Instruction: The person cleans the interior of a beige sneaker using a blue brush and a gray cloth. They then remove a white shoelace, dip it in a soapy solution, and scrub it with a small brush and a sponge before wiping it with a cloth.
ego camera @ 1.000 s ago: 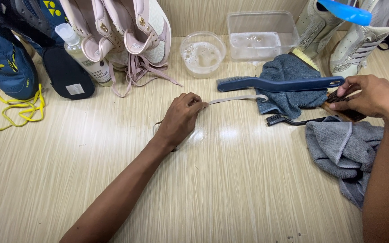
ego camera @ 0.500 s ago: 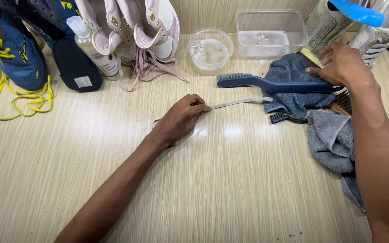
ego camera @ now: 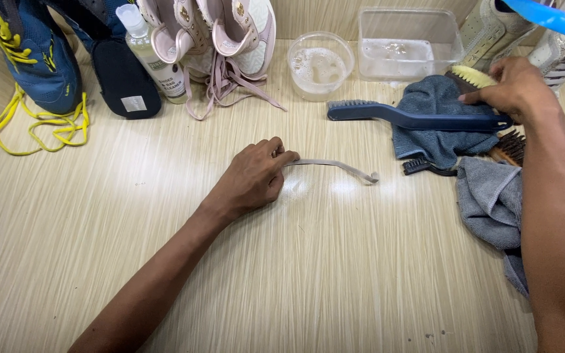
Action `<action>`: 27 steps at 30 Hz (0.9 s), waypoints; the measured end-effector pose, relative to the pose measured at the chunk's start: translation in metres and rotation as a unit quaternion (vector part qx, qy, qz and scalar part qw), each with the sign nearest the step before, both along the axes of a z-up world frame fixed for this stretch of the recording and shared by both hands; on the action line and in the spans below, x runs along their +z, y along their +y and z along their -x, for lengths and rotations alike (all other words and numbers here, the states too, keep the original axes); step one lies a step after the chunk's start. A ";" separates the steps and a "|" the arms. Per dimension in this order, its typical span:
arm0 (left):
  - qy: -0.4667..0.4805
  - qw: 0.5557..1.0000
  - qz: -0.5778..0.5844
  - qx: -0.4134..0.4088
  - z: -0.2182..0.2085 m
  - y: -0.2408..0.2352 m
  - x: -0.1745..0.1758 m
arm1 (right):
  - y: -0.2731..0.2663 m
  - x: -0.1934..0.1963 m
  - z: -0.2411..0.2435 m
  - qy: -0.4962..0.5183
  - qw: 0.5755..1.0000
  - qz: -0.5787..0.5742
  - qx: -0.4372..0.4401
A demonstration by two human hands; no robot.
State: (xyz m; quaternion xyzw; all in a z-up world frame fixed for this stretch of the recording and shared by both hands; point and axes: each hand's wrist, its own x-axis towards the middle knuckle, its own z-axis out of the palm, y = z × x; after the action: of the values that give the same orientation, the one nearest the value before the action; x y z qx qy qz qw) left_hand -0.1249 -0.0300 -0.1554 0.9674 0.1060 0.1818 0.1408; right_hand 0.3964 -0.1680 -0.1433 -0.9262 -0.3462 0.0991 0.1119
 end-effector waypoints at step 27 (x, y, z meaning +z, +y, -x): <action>-0.117 0.986 0.102 0.052 -0.012 -0.023 -0.019 | -0.007 0.019 0.356 -0.004 0.928 -0.202 0.313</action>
State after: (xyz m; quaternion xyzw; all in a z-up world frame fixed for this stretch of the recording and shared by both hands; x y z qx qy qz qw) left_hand -0.1126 -0.0527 -0.1748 0.9132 0.1567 0.2891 0.2407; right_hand 0.0403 -0.1748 -0.1240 -0.7288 -0.6316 0.0537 0.2588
